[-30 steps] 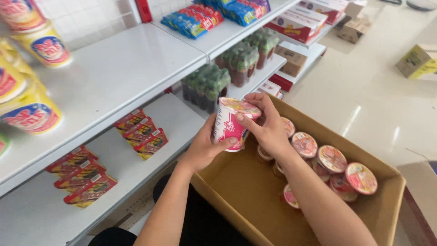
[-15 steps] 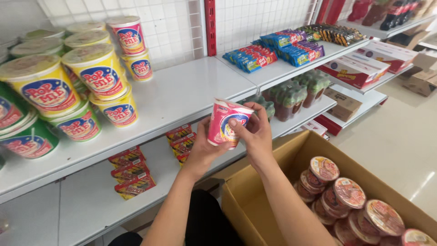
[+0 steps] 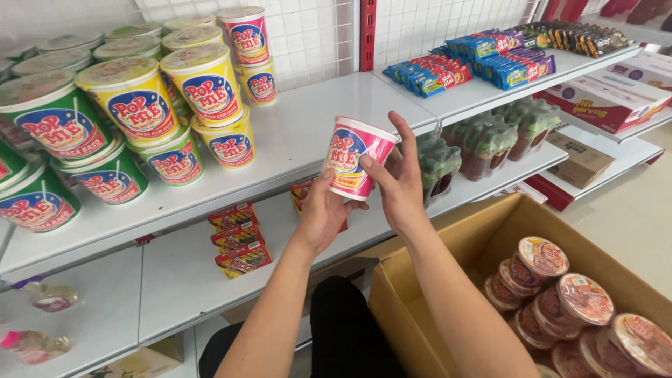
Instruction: The person takes several cups of instant noodles from a large cardboard box and places them onto a white store shelf, occasionally turning a cup to check the label.
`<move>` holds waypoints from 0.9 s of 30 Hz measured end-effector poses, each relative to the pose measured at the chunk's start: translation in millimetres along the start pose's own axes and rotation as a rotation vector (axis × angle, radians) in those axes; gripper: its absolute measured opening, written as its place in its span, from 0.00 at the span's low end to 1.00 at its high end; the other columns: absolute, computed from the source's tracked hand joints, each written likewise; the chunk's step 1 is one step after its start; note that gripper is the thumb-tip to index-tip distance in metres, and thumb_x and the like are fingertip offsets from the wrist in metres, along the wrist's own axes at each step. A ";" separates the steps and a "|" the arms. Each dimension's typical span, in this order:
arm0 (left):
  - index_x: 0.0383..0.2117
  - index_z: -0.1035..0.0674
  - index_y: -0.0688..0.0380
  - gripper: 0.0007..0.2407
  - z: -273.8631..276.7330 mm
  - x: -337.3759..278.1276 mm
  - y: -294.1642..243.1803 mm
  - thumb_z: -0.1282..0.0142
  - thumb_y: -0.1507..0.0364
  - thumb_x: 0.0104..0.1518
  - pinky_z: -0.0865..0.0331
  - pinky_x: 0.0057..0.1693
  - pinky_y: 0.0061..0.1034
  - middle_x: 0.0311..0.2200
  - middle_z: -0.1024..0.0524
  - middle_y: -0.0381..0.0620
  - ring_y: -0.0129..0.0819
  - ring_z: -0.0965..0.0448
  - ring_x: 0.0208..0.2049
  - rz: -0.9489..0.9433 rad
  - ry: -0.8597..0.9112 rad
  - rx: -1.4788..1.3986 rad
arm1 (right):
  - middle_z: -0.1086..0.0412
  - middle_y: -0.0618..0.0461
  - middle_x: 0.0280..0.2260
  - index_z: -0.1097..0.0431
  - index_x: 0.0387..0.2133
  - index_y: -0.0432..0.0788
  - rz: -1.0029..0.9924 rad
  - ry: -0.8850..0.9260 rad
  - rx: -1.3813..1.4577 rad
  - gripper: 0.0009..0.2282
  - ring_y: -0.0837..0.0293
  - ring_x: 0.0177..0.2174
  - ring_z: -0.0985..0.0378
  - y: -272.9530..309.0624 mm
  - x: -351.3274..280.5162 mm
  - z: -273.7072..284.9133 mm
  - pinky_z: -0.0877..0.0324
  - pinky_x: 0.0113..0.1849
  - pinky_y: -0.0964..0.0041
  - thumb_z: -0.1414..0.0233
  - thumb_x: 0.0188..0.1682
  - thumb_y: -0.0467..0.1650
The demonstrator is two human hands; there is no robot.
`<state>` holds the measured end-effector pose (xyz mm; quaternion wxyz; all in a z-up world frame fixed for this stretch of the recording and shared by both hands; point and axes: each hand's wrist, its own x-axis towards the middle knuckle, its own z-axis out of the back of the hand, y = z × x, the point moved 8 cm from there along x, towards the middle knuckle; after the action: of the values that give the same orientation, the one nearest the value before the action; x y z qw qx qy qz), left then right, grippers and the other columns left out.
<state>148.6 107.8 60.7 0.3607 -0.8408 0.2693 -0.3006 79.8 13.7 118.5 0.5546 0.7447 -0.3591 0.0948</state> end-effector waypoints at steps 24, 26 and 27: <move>0.62 0.54 0.61 0.29 28.0 2.5 -31.7 0.52 0.59 0.65 0.33 0.62 0.40 0.57 0.34 0.66 0.53 0.30 0.59 -0.166 -0.067 0.236 | 0.39 0.27 0.52 0.58 0.68 0.43 0.084 0.062 -0.210 0.42 0.38 0.49 0.31 -8.8 2.7 -26.9 0.33 0.50 0.43 0.35 0.43 0.24; 0.60 0.46 0.57 0.22 27.6 3.8 -29.7 0.58 0.58 0.68 0.36 0.65 0.39 0.57 0.32 0.59 0.46 0.31 0.60 -0.143 -0.064 0.179 | 0.40 0.34 0.53 0.57 0.67 0.44 0.146 0.038 -0.273 0.43 0.45 0.48 0.33 -4.7 2.5 -25.1 0.32 0.48 0.50 0.33 0.41 0.24; 0.60 0.46 0.57 0.22 22.6 3.3 -32.7 0.58 0.58 0.68 0.36 0.65 0.39 0.57 0.32 0.59 0.46 0.31 0.60 -0.139 -0.064 0.177 | 0.40 0.34 0.53 0.57 0.67 0.44 0.143 0.035 -0.276 0.43 0.45 0.48 0.33 -4.3 1.9 -24.3 0.32 0.48 0.50 0.33 0.41 0.24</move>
<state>174.3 135.1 74.2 0.4201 -0.8316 0.1711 -0.3204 90.2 35.2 125.2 0.6496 0.6322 -0.4110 0.0971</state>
